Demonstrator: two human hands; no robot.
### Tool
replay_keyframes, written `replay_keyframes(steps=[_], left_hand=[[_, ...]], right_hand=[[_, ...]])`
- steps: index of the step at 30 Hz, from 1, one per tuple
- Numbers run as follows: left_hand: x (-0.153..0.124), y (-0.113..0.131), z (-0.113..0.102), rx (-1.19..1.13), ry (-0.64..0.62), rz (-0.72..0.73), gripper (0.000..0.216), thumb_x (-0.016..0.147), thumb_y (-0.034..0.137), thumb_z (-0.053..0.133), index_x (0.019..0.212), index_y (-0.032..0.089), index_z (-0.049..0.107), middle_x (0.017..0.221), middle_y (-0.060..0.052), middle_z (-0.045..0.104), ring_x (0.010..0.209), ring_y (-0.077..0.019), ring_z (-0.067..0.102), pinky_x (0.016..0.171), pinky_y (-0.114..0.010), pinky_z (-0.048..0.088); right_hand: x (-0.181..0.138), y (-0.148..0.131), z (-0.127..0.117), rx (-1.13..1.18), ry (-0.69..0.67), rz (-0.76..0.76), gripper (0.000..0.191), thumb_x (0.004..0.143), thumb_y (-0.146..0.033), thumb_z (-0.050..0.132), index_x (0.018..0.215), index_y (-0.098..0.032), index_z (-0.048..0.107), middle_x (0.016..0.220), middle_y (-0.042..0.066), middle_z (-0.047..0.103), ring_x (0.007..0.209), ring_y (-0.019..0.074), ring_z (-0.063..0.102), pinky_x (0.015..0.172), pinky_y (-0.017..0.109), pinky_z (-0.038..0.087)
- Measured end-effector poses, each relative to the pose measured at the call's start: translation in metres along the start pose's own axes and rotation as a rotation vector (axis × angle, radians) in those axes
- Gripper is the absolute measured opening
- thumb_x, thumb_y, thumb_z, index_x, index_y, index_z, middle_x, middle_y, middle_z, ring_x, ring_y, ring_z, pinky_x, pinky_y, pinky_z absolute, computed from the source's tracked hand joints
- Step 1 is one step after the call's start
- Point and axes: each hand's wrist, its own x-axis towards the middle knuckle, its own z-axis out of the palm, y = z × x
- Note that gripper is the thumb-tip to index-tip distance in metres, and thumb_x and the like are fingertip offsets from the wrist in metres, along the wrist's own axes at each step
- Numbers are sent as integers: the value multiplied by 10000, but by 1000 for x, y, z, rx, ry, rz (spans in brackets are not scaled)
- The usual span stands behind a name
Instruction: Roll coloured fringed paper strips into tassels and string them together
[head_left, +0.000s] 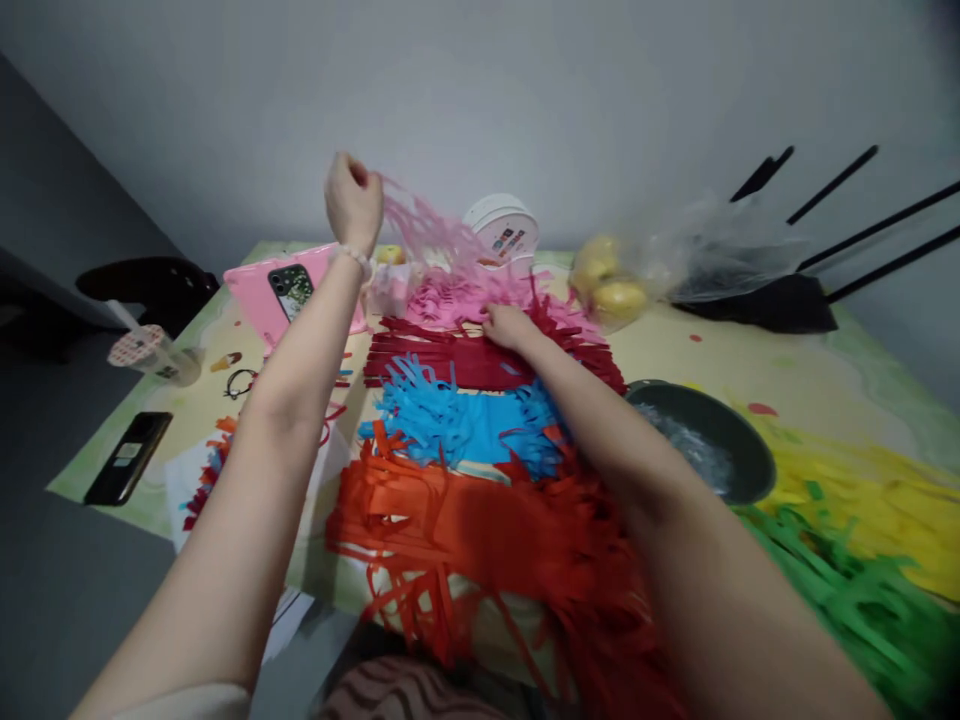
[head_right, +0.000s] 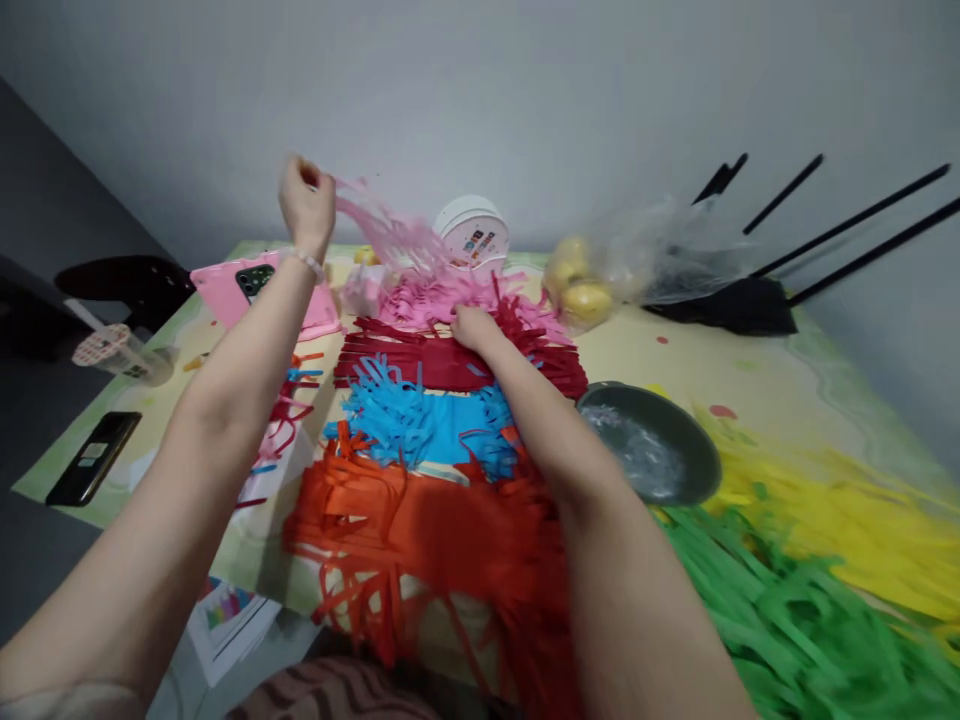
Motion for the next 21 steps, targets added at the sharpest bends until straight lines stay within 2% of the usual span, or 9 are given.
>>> replay_keyframes(steps=[3, 5, 8, 10, 12, 15, 18, 21], left_hand=[[6, -8, -42, -46, 109, 36, 108, 1013, 121, 525, 921, 173, 547, 988, -24, 642, 1013, -155, 608, 1017, -413, 477], [-11, -9, -62, -99, 128, 123, 161, 1000, 182, 600, 868, 219, 514, 958, -12, 635, 956, -151, 585, 979, -415, 489], [-67, -2, -85, -186, 76, 286, 245, 933, 194, 686, 820, 254, 477, 897, -31, 630, 882, -188, 568, 897, -417, 492], [-114, 6, -101, -230, 16, 395, 225, 920, 211, 689, 838, 244, 482, 891, -40, 629, 916, -215, 588, 895, -417, 478], [-159, 14, -119, -250, -39, 488, 200, 902, 218, 686, 857, 233, 492, 917, -53, 641, 964, -244, 609, 904, -420, 471], [-207, 19, -146, -285, -116, 549, 129, 866, 181, 644, 891, 218, 523, 972, -66, 679, 996, -251, 634, 919, -403, 482], [-230, 19, -163, -411, -258, 523, 206, 804, 102, 557, 988, 190, 586, 1070, -77, 731, 1025, -222, 668, 929, -356, 504], [-238, 20, -169, -560, -393, 464, 298, 749, 68, 502, 998, 159, 641, 1035, -69, 750, 967, -189, 686, 888, -307, 512]], right_hand=[[-27, -20, -21, 36, 74, -77, 215, 1003, -197, 552, 1066, -93, 729, 1068, 171, 760, 1029, 256, 712, 970, 398, 550], [-53, -42, -39, 87, 234, -133, 275, 1028, -268, 493, 1092, -111, 709, 1119, 188, 746, 1092, 288, 686, 1002, 426, 527], [-102, -84, -66, 228, 662, -294, 405, 1006, -448, 544, 1272, -153, 624, 1304, 196, 662, 1269, 333, 590, 1113, 521, 461], [-133, -109, -79, 262, 848, -389, 499, 976, -467, 589, 1387, -186, 552, 1430, 190, 586, 1375, 349, 516, 1167, 574, 406], [-159, -124, -88, 229, 872, -414, 432, 976, -392, 586, 1375, -227, 564, 1472, 158, 578, 1421, 345, 482, 1210, 590, 355], [-188, -124, -94, 221, 767, -413, 250, 918, -195, 550, 1132, -221, 677, 1215, 133, 731, 1237, 332, 620, 1162, 549, 413], [-218, -114, -103, 290, 661, -445, 291, 807, -111, 536, 1026, -196, 707, 1035, 115, 773, 1022, 305, 704, 966, 458, 533], [-253, -107, -118, 332, 565, -453, 290, 780, -123, 554, 992, -211, 732, 979, 79, 791, 898, 267, 726, 831, 383, 550]])
